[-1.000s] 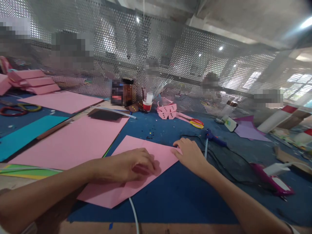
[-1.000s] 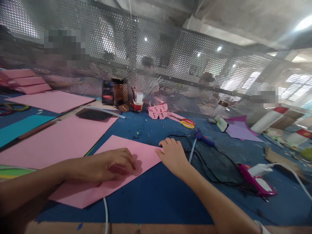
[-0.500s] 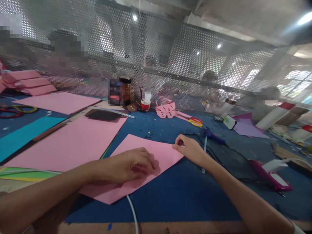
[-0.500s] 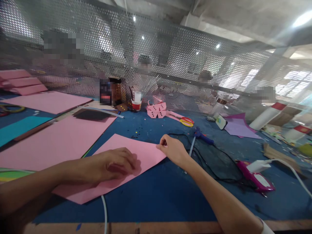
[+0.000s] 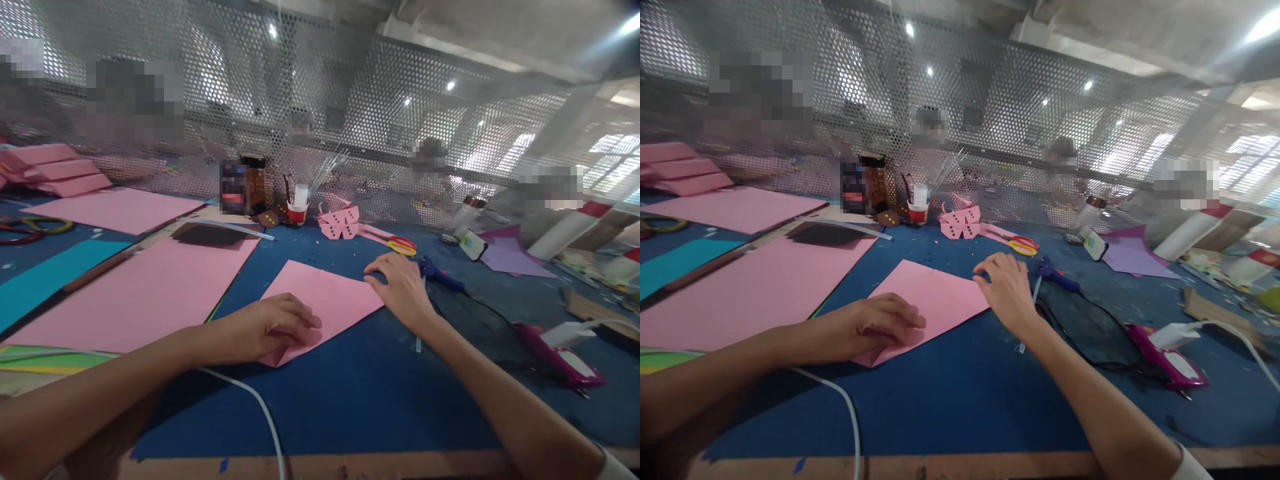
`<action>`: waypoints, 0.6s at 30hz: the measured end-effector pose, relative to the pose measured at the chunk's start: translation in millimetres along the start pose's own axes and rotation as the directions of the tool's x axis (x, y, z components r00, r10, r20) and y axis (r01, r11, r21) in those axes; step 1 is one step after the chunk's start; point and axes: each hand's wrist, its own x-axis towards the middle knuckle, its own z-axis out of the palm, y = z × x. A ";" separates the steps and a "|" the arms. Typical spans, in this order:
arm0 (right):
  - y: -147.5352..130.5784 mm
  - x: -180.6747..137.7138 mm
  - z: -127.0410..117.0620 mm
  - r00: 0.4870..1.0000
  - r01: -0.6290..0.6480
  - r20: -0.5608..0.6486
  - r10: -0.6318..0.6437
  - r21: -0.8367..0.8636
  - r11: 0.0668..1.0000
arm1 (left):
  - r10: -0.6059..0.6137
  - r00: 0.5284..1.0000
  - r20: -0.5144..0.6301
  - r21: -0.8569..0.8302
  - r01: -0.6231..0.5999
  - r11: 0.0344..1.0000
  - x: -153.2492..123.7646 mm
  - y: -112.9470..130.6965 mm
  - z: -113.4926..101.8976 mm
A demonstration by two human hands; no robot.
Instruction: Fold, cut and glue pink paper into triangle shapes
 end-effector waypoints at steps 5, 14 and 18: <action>-56.9 -32.6 2.5 0.876 0.287 0.237 -0.420 0.445 0.848 | 0.016 1.000 -0.004 -0.028 -0.016 0.999 0.5 -0.8 0.7; -71.8 -50.4 7.9 0.700 0.570 0.369 -0.612 0.229 0.789 | -0.024 0.999 -0.042 -0.025 0.023 0.999 2.6 -1.3 2.7; -77.2 -51.4 5.9 0.661 0.625 0.423 -0.619 0.145 0.767 | -0.028 0.998 -0.052 -0.026 0.026 0.999 2.8 -2.0 3.2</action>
